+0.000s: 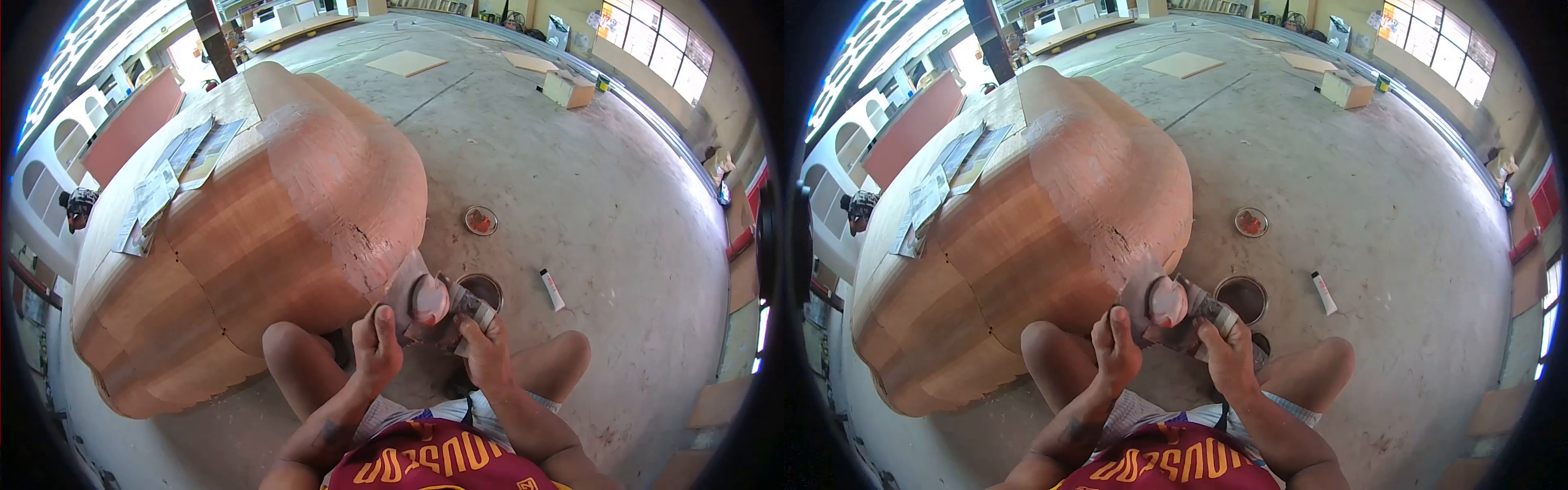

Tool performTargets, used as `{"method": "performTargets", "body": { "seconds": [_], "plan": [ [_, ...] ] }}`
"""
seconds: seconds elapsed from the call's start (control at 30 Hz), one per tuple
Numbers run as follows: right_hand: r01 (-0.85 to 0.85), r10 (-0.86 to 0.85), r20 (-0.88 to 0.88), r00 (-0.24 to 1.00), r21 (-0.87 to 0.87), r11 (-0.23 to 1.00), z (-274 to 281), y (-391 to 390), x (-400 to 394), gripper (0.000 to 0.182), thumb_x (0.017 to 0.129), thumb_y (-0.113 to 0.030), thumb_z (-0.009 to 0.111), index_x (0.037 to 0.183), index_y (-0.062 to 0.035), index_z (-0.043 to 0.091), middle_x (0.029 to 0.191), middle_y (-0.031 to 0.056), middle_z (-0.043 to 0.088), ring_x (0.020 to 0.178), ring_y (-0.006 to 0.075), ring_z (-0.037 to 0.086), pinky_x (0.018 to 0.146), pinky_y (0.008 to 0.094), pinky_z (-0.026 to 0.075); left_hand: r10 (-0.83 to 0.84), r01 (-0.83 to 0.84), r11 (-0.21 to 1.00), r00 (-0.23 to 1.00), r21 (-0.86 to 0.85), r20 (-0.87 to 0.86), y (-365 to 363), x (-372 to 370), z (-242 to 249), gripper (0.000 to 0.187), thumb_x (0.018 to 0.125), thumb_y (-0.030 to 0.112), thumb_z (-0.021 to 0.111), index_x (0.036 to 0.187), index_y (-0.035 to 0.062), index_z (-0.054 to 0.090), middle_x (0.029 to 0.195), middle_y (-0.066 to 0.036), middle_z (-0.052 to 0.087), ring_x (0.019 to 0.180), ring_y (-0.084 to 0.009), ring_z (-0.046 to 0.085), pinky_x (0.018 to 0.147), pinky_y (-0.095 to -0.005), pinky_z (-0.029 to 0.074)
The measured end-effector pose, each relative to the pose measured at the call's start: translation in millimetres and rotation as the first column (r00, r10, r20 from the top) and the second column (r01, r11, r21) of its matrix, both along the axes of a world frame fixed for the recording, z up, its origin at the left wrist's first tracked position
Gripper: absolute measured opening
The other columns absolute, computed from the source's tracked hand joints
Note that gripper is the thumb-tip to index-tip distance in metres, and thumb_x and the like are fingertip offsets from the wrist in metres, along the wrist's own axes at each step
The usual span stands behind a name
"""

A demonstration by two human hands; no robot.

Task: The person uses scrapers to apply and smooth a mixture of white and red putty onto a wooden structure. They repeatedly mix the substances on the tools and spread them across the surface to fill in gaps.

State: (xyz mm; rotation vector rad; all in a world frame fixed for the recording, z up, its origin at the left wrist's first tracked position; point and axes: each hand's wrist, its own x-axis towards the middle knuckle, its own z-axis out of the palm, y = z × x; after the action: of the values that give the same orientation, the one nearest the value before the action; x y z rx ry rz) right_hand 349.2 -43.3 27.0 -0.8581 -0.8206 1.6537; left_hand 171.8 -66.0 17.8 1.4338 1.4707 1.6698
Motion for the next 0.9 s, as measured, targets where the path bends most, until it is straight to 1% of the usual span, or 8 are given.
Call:
{"method": "performTargets", "body": {
  "seconds": [0.03,0.13,0.23,0.33,0.43,0.57,0.87,0.9],
  "plan": [
    [0.016,-0.016,0.000,1.000,-0.003,1.000,0,4,0,0.023,0.099,-0.005,0.054,0.120,0.0005,0.061,0.105,0.0004,0.066,0.093,0.0061,0.061,0.086,0.0260,0.053,-0.005,0.002,1.000,0.992,-0.028,-0.123,-3,1,2,0.036,0.107,0.028,0.047,0.094,-0.0021,0.064,0.063,-0.005,0.054,0.059,-0.0089,0.048,0.053,-0.0317,0.040],
    [0.075,-0.075,-0.002,0.997,0.096,0.993,5,22,2,0.028,0.099,-0.006,0.052,0.125,0.0020,0.059,0.109,0.0048,0.067,0.096,0.0121,0.065,0.086,0.0301,0.055,-0.132,0.138,0.990,0.979,0.026,-0.155,-10,3,5,0.036,0.107,0.027,0.046,0.093,-0.0012,0.063,0.063,-0.006,0.052,0.055,-0.0109,0.047,0.052,-0.0322,0.038],
    [0.083,-0.068,-0.072,0.995,0.241,0.967,16,33,6,0.029,0.099,-0.005,0.052,0.126,0.0030,0.058,0.109,0.0045,0.067,0.097,0.0124,0.065,0.084,0.0298,0.055,-0.190,0.176,0.981,0.962,-0.085,-0.198,-16,-6,2,0.035,0.107,0.026,0.046,0.092,-0.0003,0.064,0.065,-0.004,0.056,0.056,-0.0142,0.049,0.053,-0.0319,0.038],
    [0.089,-0.433,0.319,0.843,0.712,0.697,9,31,12,0.029,0.094,0.002,0.059,0.123,0.0010,0.062,0.103,0.0113,0.067,0.087,0.0177,0.065,0.079,0.0308,0.053,-0.053,0.090,0.987,0.964,-0.133,0.262,-5,-6,-42,0.036,0.109,0.029,0.044,0.097,0.0024,0.066,0.074,-0.002,0.063,0.061,-0.0156,0.057,0.058,-0.0291,0.044],
    [-0.142,-0.442,0.345,0.828,0.891,0.430,22,28,4,0.045,0.081,0.009,0.065,0.124,-0.0022,0.066,0.106,0.0159,0.066,0.088,0.0260,0.065,0.081,0.0340,0.052,-0.072,0.306,0.946,0.521,-0.107,0.851,3,2,-16,0.038,0.108,0.037,0.045,0.113,0.0040,0.063,0.103,-0.005,0.068,0.090,-0.0133,0.066,0.078,-0.0302,0.054],
    [-0.373,-0.537,0.527,0.659,0.849,0.375,25,22,-5,0.064,0.065,0.009,0.069,0.126,-0.0115,0.070,0.108,0.0105,0.066,0.094,0.0293,0.062,0.083,0.0378,0.051,-0.123,0.301,0.954,0.364,0.009,0.923,10,6,0,0.043,0.110,0.037,0.038,0.122,0.0018,0.059,0.112,-0.008,0.068,0.098,-0.0178,0.069,0.086,-0.0332,0.058],
    [-0.393,-0.627,0.444,0.640,0.891,0.230,36,31,-3,0.058,0.070,0.004,0.073,0.126,-0.0092,0.069,0.109,0.0110,0.066,0.094,0.0305,0.064,0.084,0.0388,0.050,-0.209,0.252,0.957,0.250,0.145,0.945,17,11,8,0.040,0.108,0.038,0.044,0.120,0.0032,0.060,0.113,-0.009,0.069,0.099,-0.0173,0.069,0.088,-0.0341,0.058],
    [-0.387,-0.620,0.468,0.630,0.881,0.273,35,29,-5,0.055,0.073,0.004,0.072,0.126,-0.0087,0.069,0.109,0.0114,0.066,0.094,0.0308,0.064,0.084,0.0390,0.050,-0.216,0.251,0.956,0.242,0.154,0.946,17,10,9,0.040,0.108,0.037,0.044,0.121,0.0027,0.059,0.113,-0.009,0.069,0.099,-0.0177,0.069,0.088,-0.0341,0.058]
  ]
}}
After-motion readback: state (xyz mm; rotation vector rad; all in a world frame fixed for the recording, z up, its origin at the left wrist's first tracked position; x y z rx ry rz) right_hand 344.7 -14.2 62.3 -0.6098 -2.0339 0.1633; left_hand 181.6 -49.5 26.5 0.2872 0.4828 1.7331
